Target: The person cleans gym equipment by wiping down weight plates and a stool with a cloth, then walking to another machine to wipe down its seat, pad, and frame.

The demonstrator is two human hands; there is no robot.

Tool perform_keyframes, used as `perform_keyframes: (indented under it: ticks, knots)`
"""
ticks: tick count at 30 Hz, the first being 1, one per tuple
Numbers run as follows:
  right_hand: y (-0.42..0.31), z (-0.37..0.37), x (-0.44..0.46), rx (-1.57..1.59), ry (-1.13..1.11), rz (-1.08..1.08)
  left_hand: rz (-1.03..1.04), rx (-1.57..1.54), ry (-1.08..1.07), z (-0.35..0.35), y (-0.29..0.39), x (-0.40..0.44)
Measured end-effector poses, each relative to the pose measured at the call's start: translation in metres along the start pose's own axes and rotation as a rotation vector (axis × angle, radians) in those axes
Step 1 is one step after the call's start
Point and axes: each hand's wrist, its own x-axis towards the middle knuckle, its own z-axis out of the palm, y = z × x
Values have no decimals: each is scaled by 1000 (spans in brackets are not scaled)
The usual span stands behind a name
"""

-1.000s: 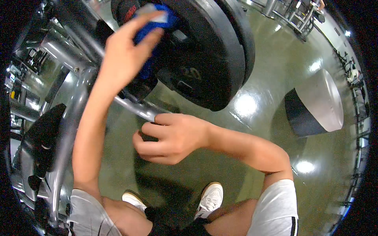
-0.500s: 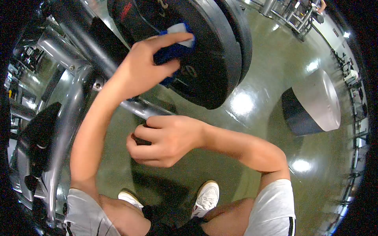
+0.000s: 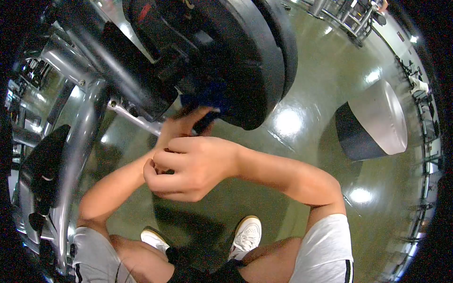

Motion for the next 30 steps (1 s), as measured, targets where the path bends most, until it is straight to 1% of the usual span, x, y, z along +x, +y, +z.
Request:
perform_keyframes:
  ticks: [1,2,4,6,8,9,10,12,13,16,18,20,21,22,23,24,25,26,27,28,29,30]
  knots:
    - [0,-1,1,4,0,-2,-91,-75,-128,3,-1,-8]
    - [1,-2,3,-9,-7,-10,-95,-75,-124,7,-3,-10]
    - [3,-4,4,-25,-17,-18,-183,-397,135,5,7,-1]
    - [3,-5,5,-22,11,-32,-169,-348,145,-9,16,13]
    - [4,-4,4,-36,33,-41,36,-313,312,-14,26,29]
    - [4,-4,3,-43,56,-54,159,-216,284,-17,26,36]
    - [3,-5,4,-45,56,-53,160,-217,282,-21,31,42]
    - [2,-9,6,-43,76,-46,202,-226,-52,-28,42,54]
    - [0,-10,7,-43,74,-44,235,-303,-17,-22,37,58]
    - [-9,-13,12,-17,111,-59,234,-299,-60,-31,46,64]
    - [-12,-13,14,-66,142,-99,237,-245,-81,-38,46,66]
    - [-7,-18,16,-113,133,-78,300,-90,-56,-42,41,71]
    - [-2,-22,18,-158,126,-58,289,-54,-90,-46,41,71]
    - [10,-34,20,-148,57,-5,299,-51,-94,-34,32,71]
    - [22,-25,32,-202,447,264,407,-12,-42,-13,14,69]
    - [66,-24,32,-431,666,90,527,35,1,-5,3,74]
    - [64,-85,31,-571,-40,374,354,55,-188,-44,25,60]
    - [79,-94,31,-714,-12,603,263,-30,-160,-47,38,65]
    - [95,-96,28,-621,68,722,310,-60,-84,-46,39,66]
    - [108,-97,25,-521,149,832,270,-34,-114,-52,39,65]
    - [110,-95,21,-375,185,1004,368,-8,-3,-58,34,61]
    - [107,-90,16,-217,220,1168,382,-36,55,-71,28,55]
